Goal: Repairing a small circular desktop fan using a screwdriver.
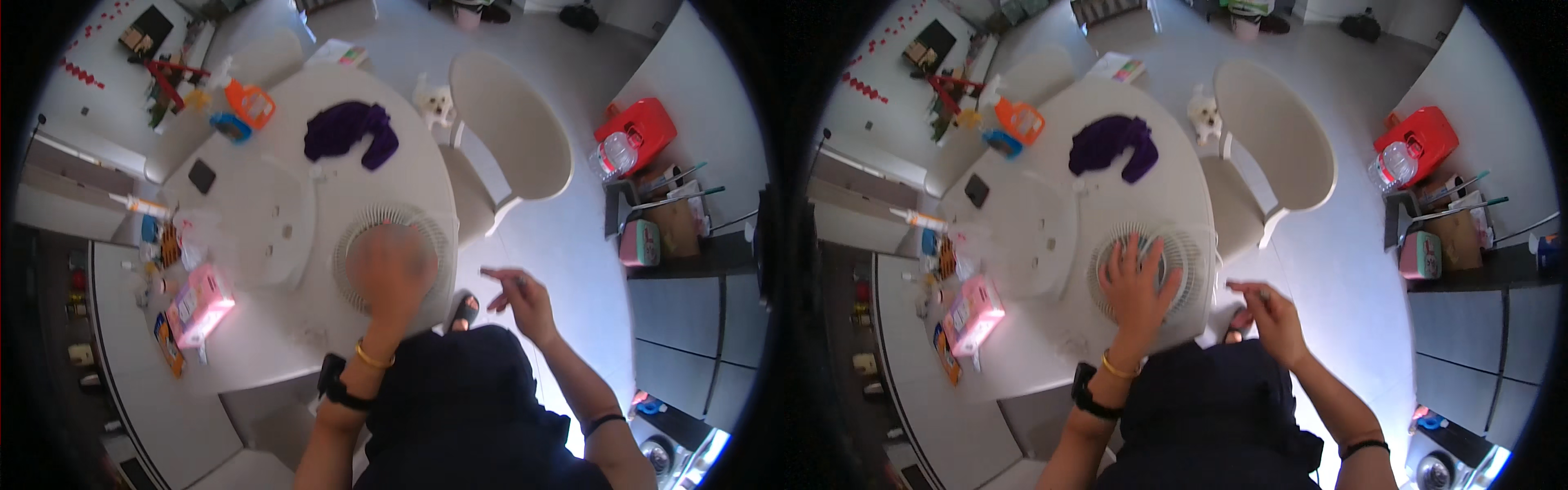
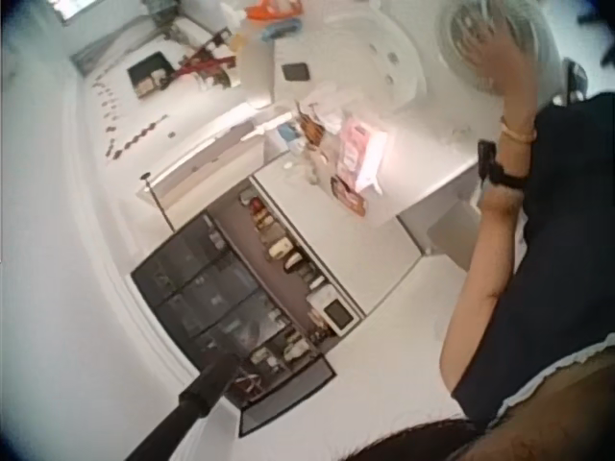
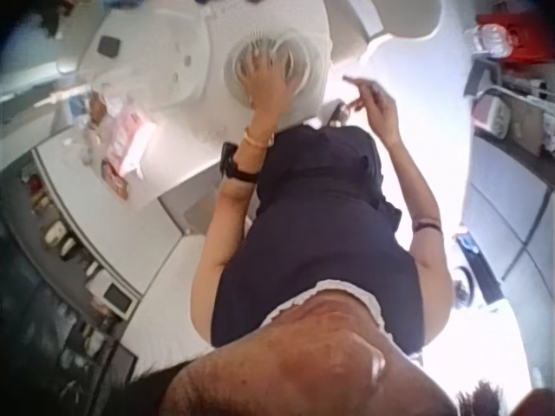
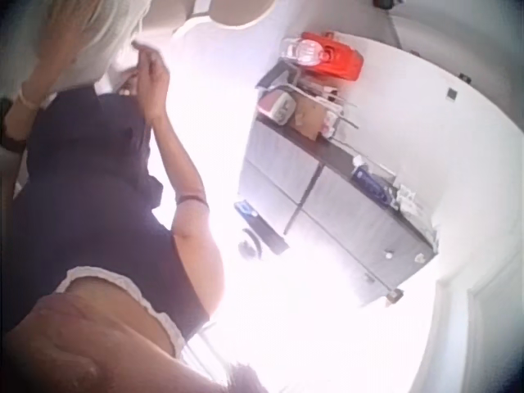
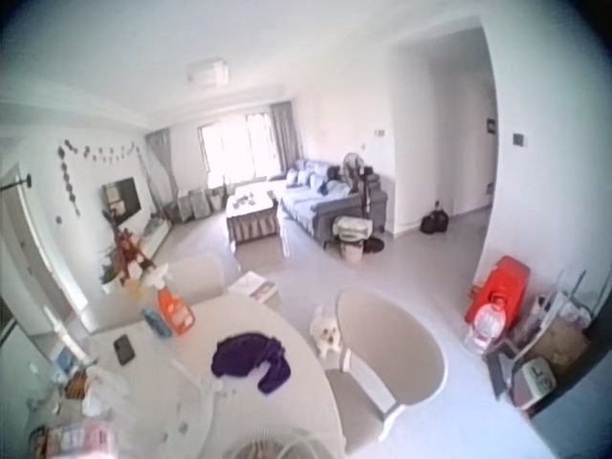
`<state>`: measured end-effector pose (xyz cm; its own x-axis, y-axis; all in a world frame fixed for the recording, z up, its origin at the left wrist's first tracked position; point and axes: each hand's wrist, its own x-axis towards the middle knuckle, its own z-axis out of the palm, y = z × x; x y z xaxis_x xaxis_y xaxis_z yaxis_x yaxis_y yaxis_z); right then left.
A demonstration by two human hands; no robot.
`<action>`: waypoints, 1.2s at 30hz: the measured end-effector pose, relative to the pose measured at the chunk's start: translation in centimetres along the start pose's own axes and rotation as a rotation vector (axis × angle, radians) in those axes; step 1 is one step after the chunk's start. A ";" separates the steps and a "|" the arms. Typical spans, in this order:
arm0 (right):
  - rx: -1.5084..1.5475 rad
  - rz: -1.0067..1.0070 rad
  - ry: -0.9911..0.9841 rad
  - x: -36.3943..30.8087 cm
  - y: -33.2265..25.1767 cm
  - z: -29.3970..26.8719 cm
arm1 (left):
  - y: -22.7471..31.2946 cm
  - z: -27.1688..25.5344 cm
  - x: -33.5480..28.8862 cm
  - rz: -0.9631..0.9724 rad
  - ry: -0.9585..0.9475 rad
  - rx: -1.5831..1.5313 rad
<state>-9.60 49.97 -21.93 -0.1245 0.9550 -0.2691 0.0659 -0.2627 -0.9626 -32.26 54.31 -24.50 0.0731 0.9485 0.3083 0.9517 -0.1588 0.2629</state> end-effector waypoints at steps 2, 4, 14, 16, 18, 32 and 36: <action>0.026 -0.010 0.000 1.3 0.3 0.1 | 0.1 0.5 0.6 -0.010 0.043 0.021; 0.026 -0.013 -0.020 2.5 1.1 0.3 | -1.1 0.8 0.8 0.070 0.092 0.015; -0.108 0.011 0.040 4.0 4.9 2.8 | -1.7 1.0 0.5 0.051 0.107 0.059; -0.120 0.020 0.060 4.2 5.1 3.1 | -2.1 1.4 0.5 0.027 0.093 0.004; -0.130 0.026 0.082 4.4 5.1 3.4 | -2.3 1.5 0.3 0.019 0.073 0.007; -0.269 0.054 0.222 4.2 4.3 6.3 | -2.1 1.1 0.5 0.007 -0.010 0.019; -0.320 0.114 0.236 4.6 3.6 6.8 | -2.3 1.2 0.4 0.006 -0.020 0.016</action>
<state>-16.66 52.46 -26.80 0.1293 0.9374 -0.3235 0.3755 -0.3482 -0.8589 -34.04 55.44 -26.08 0.0849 0.9528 0.2915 0.9557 -0.1606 0.2465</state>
